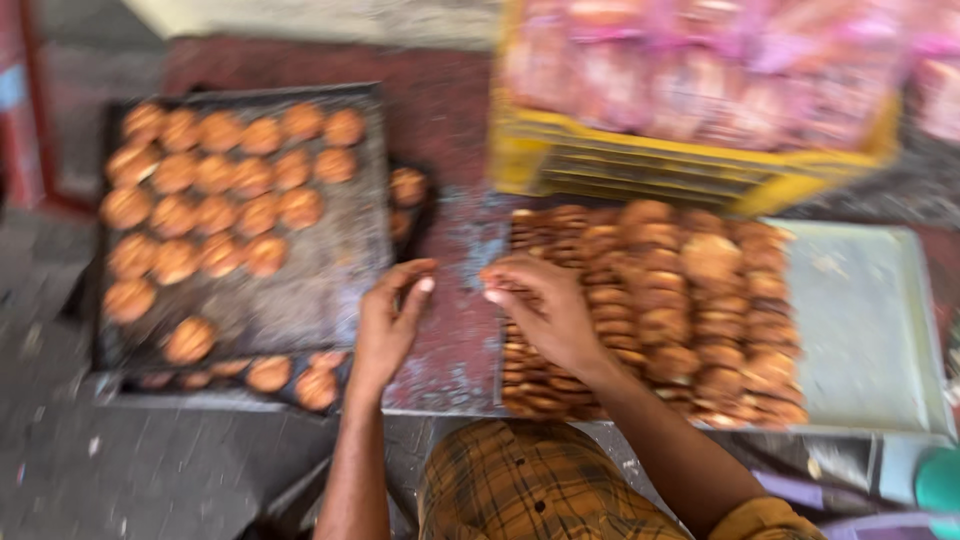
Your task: The person stacks small round baked items from several metal trays into organized rows on a larger flat surface and into a metal bin by hand.
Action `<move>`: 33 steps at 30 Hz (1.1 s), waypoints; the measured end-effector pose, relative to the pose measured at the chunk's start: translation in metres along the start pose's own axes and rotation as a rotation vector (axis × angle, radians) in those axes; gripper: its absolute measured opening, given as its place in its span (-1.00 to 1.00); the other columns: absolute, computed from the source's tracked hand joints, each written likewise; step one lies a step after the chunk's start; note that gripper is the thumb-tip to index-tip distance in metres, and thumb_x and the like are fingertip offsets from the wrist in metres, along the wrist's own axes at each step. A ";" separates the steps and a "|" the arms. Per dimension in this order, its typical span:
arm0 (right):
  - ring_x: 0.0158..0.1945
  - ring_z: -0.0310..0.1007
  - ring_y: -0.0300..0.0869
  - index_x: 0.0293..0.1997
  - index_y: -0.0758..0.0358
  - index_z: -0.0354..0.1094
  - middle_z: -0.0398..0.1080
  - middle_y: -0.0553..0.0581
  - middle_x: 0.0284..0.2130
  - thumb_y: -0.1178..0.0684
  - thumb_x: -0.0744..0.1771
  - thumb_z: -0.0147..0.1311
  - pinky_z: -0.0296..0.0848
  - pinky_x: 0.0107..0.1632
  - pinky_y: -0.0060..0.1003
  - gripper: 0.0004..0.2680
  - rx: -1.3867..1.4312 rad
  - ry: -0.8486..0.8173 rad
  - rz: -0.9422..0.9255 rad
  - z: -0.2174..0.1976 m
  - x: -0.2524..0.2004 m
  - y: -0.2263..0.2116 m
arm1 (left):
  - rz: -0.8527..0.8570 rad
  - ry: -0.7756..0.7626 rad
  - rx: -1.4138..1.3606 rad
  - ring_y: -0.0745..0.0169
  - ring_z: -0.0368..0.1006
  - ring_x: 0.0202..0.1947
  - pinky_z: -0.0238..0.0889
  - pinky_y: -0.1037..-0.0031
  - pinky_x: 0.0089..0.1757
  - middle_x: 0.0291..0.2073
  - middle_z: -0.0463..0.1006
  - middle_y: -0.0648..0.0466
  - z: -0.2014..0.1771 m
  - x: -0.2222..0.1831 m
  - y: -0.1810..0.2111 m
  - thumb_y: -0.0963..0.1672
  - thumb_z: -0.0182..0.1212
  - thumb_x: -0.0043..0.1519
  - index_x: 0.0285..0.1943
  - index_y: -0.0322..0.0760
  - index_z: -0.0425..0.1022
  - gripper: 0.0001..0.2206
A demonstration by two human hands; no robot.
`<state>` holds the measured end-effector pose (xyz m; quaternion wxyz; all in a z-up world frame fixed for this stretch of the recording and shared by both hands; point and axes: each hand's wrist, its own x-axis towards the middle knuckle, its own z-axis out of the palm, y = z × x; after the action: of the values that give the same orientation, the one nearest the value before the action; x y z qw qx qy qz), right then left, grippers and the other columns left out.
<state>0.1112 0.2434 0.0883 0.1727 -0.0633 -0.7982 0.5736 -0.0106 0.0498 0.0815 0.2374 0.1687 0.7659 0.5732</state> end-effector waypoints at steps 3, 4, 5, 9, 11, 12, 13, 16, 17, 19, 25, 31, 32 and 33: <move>-0.24 0.55 -0.18 -0.10 0.30 0.51 0.55 0.17 -0.26 0.17 0.34 0.21 0.53 -0.21 -0.28 -0.90 -0.083 -0.184 0.072 0.088 0.049 0.022 | 0.146 0.328 0.198 0.05 0.60 0.03 0.40 0.29 0.03 -0.05 0.67 -0.12 -0.080 -0.013 -0.057 -0.16 0.24 0.32 0.09 -0.38 0.58 -0.77; -0.30 0.53 -0.16 -0.11 0.32 0.52 0.55 0.19 -0.31 0.17 0.34 0.22 0.49 -0.28 -0.25 -0.91 -0.136 -0.239 0.114 0.116 0.065 0.032 | 0.105 0.394 0.287 0.01 0.58 0.04 0.40 0.25 0.03 -0.02 0.65 -0.13 -0.105 -0.018 -0.077 -0.15 0.26 0.30 0.12 -0.36 0.57 -0.75; -0.24 0.57 -0.17 -0.14 0.34 0.49 0.56 0.17 -0.24 0.21 0.34 0.17 0.56 -0.21 -0.27 -0.93 -0.082 -0.216 -0.018 0.143 0.083 0.043 | 0.060 0.454 0.375 -0.04 0.56 0.05 0.39 0.22 0.04 0.02 0.62 -0.14 -0.130 -0.020 -0.095 -0.15 0.28 0.28 0.15 -0.34 0.56 -0.72; -0.01 0.58 -0.06 -0.24 0.39 0.28 0.52 0.21 -0.02 0.18 0.32 0.22 0.63 -0.09 -0.19 -0.86 -0.126 -0.344 -0.201 0.238 0.153 0.075 | 0.120 0.674 0.917 -0.35 0.37 0.13 0.28 0.05 0.04 0.22 0.46 -0.28 -0.215 -0.022 -0.154 -0.11 0.39 0.12 0.26 -0.41 0.45 -0.48; -0.05 0.53 0.04 -0.09 0.35 0.36 0.48 0.24 -0.14 0.10 0.30 0.29 0.53 -0.04 -0.06 -0.79 -0.361 -0.388 -0.091 0.282 0.173 0.080 | -0.062 0.589 1.028 -0.23 0.37 0.14 0.28 0.08 0.10 0.20 0.47 -0.16 -0.246 -0.016 -0.170 -0.12 0.35 0.18 0.34 -0.36 0.41 -0.49; -0.08 0.50 0.09 -0.02 0.33 0.39 0.46 0.26 -0.21 0.06 0.29 0.32 0.48 -0.01 0.01 -0.75 -0.481 -0.404 -0.039 0.301 0.179 0.079 | -0.152 0.540 1.078 -0.18 0.38 0.15 0.28 0.10 0.13 0.20 0.47 -0.10 -0.261 -0.015 -0.174 -0.13 0.33 0.22 0.38 -0.34 0.40 -0.49; -0.06 0.48 0.13 -0.01 0.34 0.38 0.45 0.30 -0.19 0.04 0.26 0.35 0.45 -0.01 0.03 -0.70 -0.539 -0.366 -0.087 0.317 0.182 0.079 | -0.167 0.509 1.056 -0.18 0.37 0.14 0.29 0.10 0.09 0.16 0.47 -0.10 -0.272 -0.014 -0.176 -0.13 0.36 0.17 0.32 -0.31 0.42 -0.50; -0.02 0.43 0.20 0.01 0.37 0.33 0.42 0.37 -0.13 0.01 0.18 0.42 0.42 0.00 0.05 -0.58 -0.664 -0.271 -0.140 0.351 0.189 0.073 | -0.227 0.429 0.952 -0.20 0.36 0.12 0.30 0.12 0.05 0.08 0.45 -0.13 -0.287 -0.009 -0.174 -0.13 0.48 0.01 0.19 -0.26 0.47 -0.48; 0.00 0.42 0.18 0.03 0.38 0.31 0.41 0.37 -0.10 0.03 0.17 0.44 0.42 0.01 0.04 -0.57 -0.677 -0.255 -0.090 0.355 0.189 0.072 | -0.259 0.410 0.895 -0.21 0.35 0.11 0.30 0.13 0.06 0.06 0.43 -0.15 -0.293 -0.009 -0.173 -0.12 0.53 -0.06 0.17 -0.28 0.47 -0.43; 0.01 0.46 0.07 0.02 0.31 0.30 0.43 0.29 -0.07 0.06 0.15 0.46 0.45 0.05 -0.04 -0.56 -0.635 -0.322 0.135 0.360 0.196 0.071 | -0.293 0.388 0.788 -0.24 0.35 0.10 0.30 0.13 0.07 0.06 0.40 -0.19 -0.304 -0.007 -0.174 -0.13 0.60 -0.13 0.15 -0.31 0.47 -0.38; 0.03 0.54 -0.12 -0.30 0.16 0.43 0.54 0.19 -0.05 0.06 0.22 0.41 0.54 0.11 -0.19 -0.82 -0.492 -0.626 0.410 0.379 0.218 0.065 | -0.185 0.462 0.550 -0.20 0.43 0.10 0.35 0.15 0.07 0.22 0.37 -0.22 -0.346 0.017 -0.183 -0.12 0.52 0.04 0.16 -0.35 0.49 -0.50; -0.05 0.35 -0.10 -0.34 0.22 0.39 0.27 0.09 -0.13 0.14 0.16 0.43 0.54 0.13 -0.08 -0.79 -0.431 -0.300 0.309 0.435 0.214 0.058 | -0.139 0.500 0.755 -0.23 0.32 0.17 0.25 0.14 0.14 0.32 0.33 -0.17 -0.382 0.035 -0.177 -0.10 0.48 0.05 0.18 -0.29 0.52 -0.51; -0.03 0.29 -0.09 -0.25 0.20 0.43 0.23 0.08 -0.13 0.13 0.15 0.46 0.48 0.13 -0.02 -0.76 -0.472 -0.295 0.255 0.439 0.217 0.056 | -0.141 0.476 0.811 -0.22 0.32 0.17 0.24 0.15 0.14 0.34 0.30 -0.18 -0.381 0.039 -0.175 -0.09 0.48 0.05 0.19 -0.34 0.48 -0.49; -0.01 0.23 -0.08 -0.17 0.18 0.47 0.19 0.06 -0.12 0.12 0.14 0.48 0.42 0.13 0.04 -0.71 -0.515 -0.298 0.207 0.440 0.214 0.055 | -0.153 0.450 0.864 -0.21 0.31 0.17 0.24 0.16 0.14 0.37 0.27 -0.20 -0.378 0.038 -0.175 -0.09 0.49 0.06 0.20 -0.38 0.45 -0.46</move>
<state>-0.2467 -0.0679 -0.0441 -0.0270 -0.1011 -0.9230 0.3702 -0.2501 -0.2813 -0.0055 0.0156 0.0670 0.9760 0.2066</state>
